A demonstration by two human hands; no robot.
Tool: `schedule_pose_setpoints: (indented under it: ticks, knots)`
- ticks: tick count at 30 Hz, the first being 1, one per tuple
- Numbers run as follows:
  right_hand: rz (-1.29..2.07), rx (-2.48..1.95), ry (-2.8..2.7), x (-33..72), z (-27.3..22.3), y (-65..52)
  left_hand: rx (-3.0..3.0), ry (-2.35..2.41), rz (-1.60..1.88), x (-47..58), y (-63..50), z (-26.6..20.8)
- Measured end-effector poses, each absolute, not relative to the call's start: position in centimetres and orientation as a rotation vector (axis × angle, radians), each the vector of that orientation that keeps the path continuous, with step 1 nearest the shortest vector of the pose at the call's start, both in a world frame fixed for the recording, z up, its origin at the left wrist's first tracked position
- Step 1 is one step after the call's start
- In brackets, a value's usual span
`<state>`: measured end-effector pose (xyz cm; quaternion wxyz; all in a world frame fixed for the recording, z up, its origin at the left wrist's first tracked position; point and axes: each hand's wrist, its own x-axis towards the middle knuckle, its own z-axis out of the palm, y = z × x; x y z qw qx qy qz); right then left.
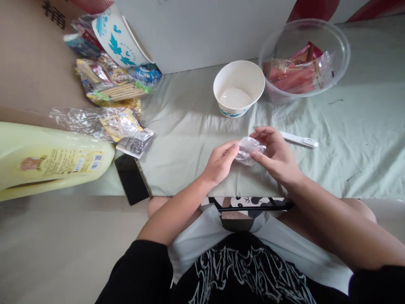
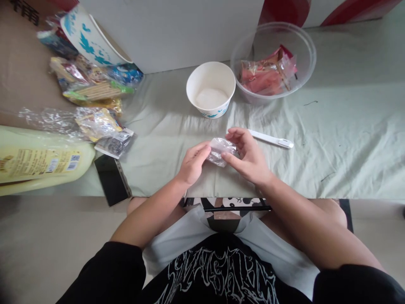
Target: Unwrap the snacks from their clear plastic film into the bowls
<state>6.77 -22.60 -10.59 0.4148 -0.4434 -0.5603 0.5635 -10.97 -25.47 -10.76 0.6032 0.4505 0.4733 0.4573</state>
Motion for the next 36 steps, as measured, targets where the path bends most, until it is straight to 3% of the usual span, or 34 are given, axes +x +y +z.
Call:
schedule_pose_setpoints:
  ticks: [7,12,22,26,29,32,36]
  knots:
    - [1.439,-1.292,-1.558,6.9,-10.4,-22.5,1.211,1.223,1.012,-11.1,-25.3,-11.0]
    - [1.489,-1.154,-1.506,6.9,-10.4,-22.2,1.324,1.245,1.009,-10.9,-25.3,-11.5]
    - [1.609,-1.137,-1.46,7.0,-10.2,-22.4,1.586,1.021,0.978,-11.9,-26.3,-11.4]
    - [1.329,-1.224,-1.433,7.1,-9.6,-22.0,1.503,1.165,1.134,-13.2,-26.3,-11.5]
    - [0.909,-1.215,-1.563,6.7,-7.0,-20.1,1.397,1.315,1.195,-14.2,-25.8,-11.1]
    - [0.272,-1.25,-1.815,4.7,-3.2,-17.3,1.384,1.38,1.156,-14.6,-25.2,-10.5]
    - [-0.013,-1.655,-2.312,0.6,-0.9,-12.8,1.563,1.298,0.956,-14.6,-24.6,-10.0]
